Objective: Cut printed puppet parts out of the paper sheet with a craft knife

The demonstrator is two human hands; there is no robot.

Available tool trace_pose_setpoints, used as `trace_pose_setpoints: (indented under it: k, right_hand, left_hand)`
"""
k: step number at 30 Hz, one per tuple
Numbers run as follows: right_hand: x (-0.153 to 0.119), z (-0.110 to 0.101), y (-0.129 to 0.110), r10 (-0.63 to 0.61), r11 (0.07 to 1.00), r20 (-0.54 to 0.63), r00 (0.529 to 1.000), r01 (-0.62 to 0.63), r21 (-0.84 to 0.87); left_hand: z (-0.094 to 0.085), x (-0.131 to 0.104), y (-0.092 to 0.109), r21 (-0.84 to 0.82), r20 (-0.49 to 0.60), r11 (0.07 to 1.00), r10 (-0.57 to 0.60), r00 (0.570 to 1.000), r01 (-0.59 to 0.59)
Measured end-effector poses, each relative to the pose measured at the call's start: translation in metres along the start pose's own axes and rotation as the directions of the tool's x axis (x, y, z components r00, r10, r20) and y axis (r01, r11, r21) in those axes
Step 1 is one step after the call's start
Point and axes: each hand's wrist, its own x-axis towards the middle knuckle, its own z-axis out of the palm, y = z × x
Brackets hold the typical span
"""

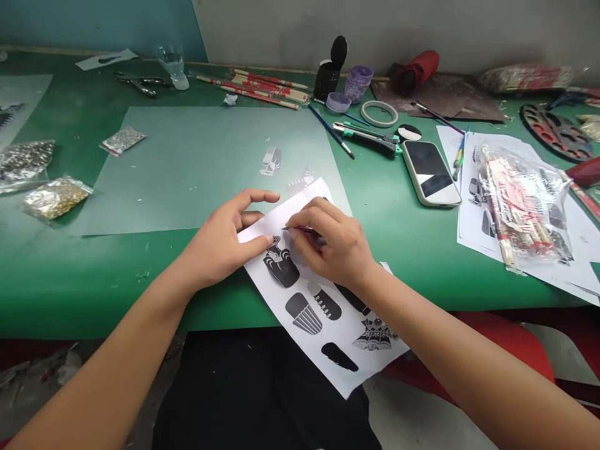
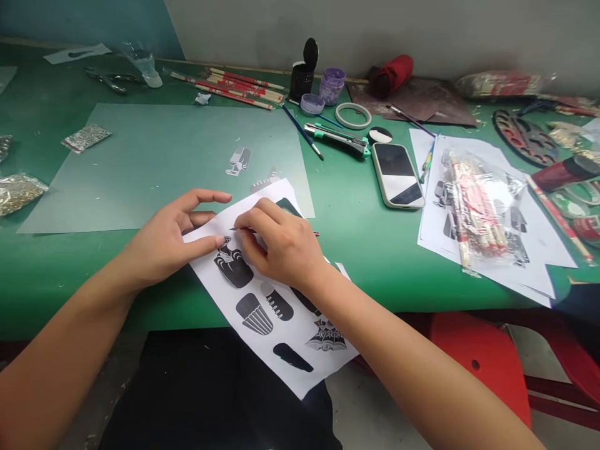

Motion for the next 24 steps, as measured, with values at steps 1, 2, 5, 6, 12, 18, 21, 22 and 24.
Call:
trace_pose_setpoints:
  k: [1, 2, 5, 6, 12, 18, 21, 22, 24]
  right_hand:
    - [0.0, 0.0, 0.0, 0.004, 1.0, 0.009, 1.0, -0.004, -0.01]
    - [-0.001, 0.0, -0.001, 0.012, 1.0, 0.018, 1.0, -0.012, -0.023]
    - [0.0, -0.001, -0.002, 0.062, 0.995, 0.047, 0.997, -0.058, -0.078]
    - [0.003, -0.003, -0.002, 0.079, 0.992, 0.053, 0.995, -0.074, -0.099]
    - [0.044, -0.02, 0.005, 0.313, 0.949, 0.577, 0.755, -0.269, -0.162]
    - [0.055, -0.014, 0.025, 0.322, 0.943, 0.596, 0.736, -0.307, -0.129]
    - [0.046, -0.008, 0.028, 0.322, 0.945, 0.541, 0.777, -0.292, -0.144]
    - [0.044, -0.007, 0.028, 0.319, 0.947, 0.529, 0.786, -0.285, -0.148]
    - [0.041, -0.005, 0.028, 0.312, 0.95, 0.516, 0.798, -0.271, -0.154]
  left_hand:
    - [0.001, 0.0, -0.001, -0.007, -0.012, 1.0, 0.0, 1.0, 0.0]
    - [0.003, 0.001, -0.001, -0.009, -0.019, 1.0, 0.0, 1.0, -0.001]
    - [0.005, 0.001, -0.001, 0.0, -0.039, 1.0, 0.008, 0.999, -0.008]
    - [0.006, 0.0, -0.002, 0.01, -0.051, 1.0, 0.01, 0.999, -0.01]
    - [0.009, -0.004, -0.003, 0.105, -0.131, 0.994, 0.017, 0.991, -0.003]
    - [0.012, -0.007, -0.003, 0.134, -0.156, 0.991, 0.005, 0.988, 0.017]
    - [0.012, -0.008, -0.003, 0.14, -0.159, 0.99, 0.001, 0.987, 0.021]
    - [0.012, -0.008, -0.003, 0.14, -0.157, 0.99, 0.0, 0.988, 0.022]
    - [0.011, -0.008, -0.004, 0.134, -0.15, 0.991, -0.005, 0.989, 0.025]
